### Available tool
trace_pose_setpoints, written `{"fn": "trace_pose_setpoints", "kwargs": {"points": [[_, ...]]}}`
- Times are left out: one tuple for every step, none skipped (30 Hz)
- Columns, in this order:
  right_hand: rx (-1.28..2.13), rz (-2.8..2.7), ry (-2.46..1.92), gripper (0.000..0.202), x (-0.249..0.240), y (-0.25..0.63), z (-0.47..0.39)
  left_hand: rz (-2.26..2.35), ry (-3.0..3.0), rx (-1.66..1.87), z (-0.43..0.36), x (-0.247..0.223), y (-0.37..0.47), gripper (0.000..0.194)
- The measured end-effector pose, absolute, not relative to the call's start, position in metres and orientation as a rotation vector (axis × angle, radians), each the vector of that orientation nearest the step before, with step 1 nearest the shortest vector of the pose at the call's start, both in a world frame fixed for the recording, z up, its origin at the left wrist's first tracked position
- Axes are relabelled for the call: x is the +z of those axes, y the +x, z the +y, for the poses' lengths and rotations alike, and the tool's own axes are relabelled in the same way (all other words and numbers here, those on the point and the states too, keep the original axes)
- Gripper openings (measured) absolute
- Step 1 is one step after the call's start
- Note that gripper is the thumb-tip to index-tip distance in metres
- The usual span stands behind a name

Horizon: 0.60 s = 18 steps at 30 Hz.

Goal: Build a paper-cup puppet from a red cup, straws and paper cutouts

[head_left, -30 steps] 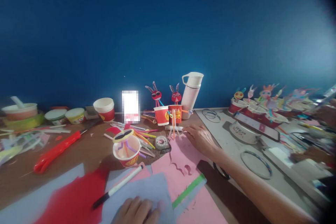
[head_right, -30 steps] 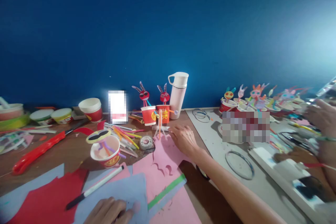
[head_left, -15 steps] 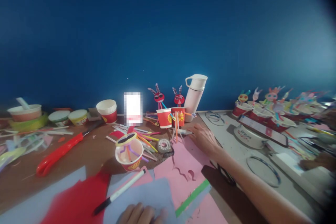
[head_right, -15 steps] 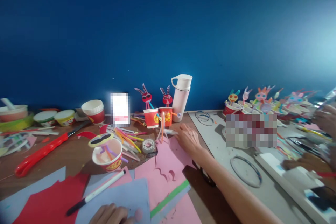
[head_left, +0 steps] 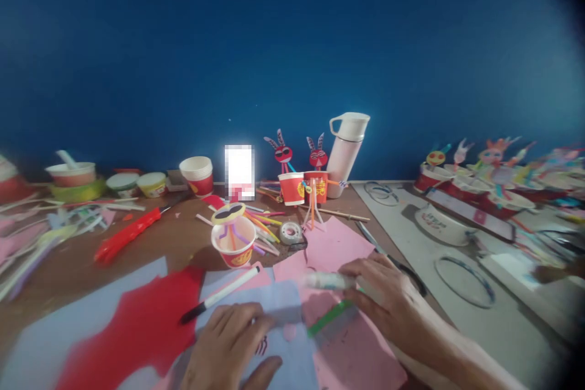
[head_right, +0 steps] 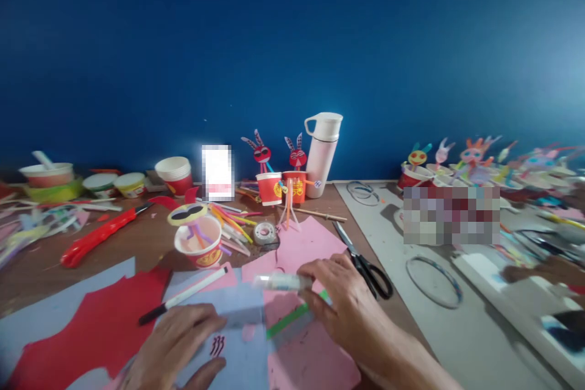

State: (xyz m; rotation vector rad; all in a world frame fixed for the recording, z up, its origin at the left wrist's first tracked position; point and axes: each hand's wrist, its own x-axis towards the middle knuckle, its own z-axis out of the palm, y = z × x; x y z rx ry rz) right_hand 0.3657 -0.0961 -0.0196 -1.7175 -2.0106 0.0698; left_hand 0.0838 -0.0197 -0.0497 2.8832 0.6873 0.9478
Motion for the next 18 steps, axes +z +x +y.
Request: {"fn": "trace_pose_setpoints", "kwargs": {"points": [[0.091, -2.061, -1.602, 0.012, -0.019, 0.355, -0.097, 0.744, 2.870, 0.955, -0.021, -0.048, 0.082, 0.034], [0.106, -2.101, -1.507, 0.013, -0.018, 0.345, -0.098, 0.789, 2.864, 0.948, -0.022, -0.048, 0.081, 0.045], [0.101, -2.131, -1.439, 0.015, -0.017, 0.337, -0.099, 0.823, 2.861, 0.930, -0.023, -0.049, 0.080, 0.054], [0.086, -2.152, -1.397, 0.017, -0.017, 0.330, -0.100, 0.833, 2.856, 0.909, -0.023, -0.051, 0.080, 0.057], [0.068, -2.170, -1.371, 0.017, -0.016, 0.324, -0.100, 0.804, 2.842, 0.897, -0.024, -0.052, 0.080, 0.052], [0.048, -2.183, -1.358, 0.016, -0.016, 0.320, -0.101, 0.763, 2.814, 0.873, -0.025, -0.053, 0.081, 0.041], [0.039, -2.195, -1.361, 0.015, -0.015, 0.316, -0.102, 0.719, 2.772, 0.846, -0.026, -0.054, 0.083, 0.029], [0.044, -2.205, -1.370, 0.014, -0.015, 0.313, -0.102, 0.684, 2.725, 0.817, -0.027, -0.053, 0.084, 0.022], [0.057, -2.219, -1.376, 0.012, -0.014, 0.310, -0.103, 0.657, 2.682, 0.793, -0.028, -0.051, 0.085, 0.022], [0.076, -2.241, -1.378, 0.011, -0.014, 0.307, -0.103, 0.656, 2.645, 0.778, -0.029, -0.049, 0.086, 0.023], [0.085, -2.265, -1.371, 0.011, -0.015, 0.305, -0.102, 0.668, 2.620, 0.770, -0.030, -0.046, 0.087, 0.024], [0.078, -2.291, -1.358, 0.012, -0.016, 0.302, -0.102, 0.687, 2.605, 0.758, -0.031, -0.043, 0.087, 0.025], [0.058, -2.317, -1.335, 0.014, -0.017, 0.300, -0.101, 0.695, 2.597, 0.748, -0.032, -0.039, 0.086, 0.027], [0.020, -2.337, -1.301, 0.017, -0.019, 0.298, -0.100, 0.700, 2.590, 0.725, -0.033, -0.037, 0.084, 0.029], [-0.023, -2.349, -1.260, 0.022, -0.022, 0.296, -0.099, 0.704, 2.584, 0.689, -0.034, -0.034, 0.082, 0.029], [-0.060, -2.356, -1.222, 0.028, -0.026, 0.294, -0.097, 0.704, 2.579, 0.655, -0.035, -0.033, 0.080, 0.027], [-0.095, -2.354, -1.185, 0.033, -0.030, 0.293, -0.096, 0.690, 2.580, 0.632, -0.037, -0.032, 0.077, 0.024], [-0.122, -2.346, -1.150, 0.036, -0.035, 0.293, -0.095, 0.681, 2.577, 0.621, -0.038, -0.032, 0.074, 0.023]]}}
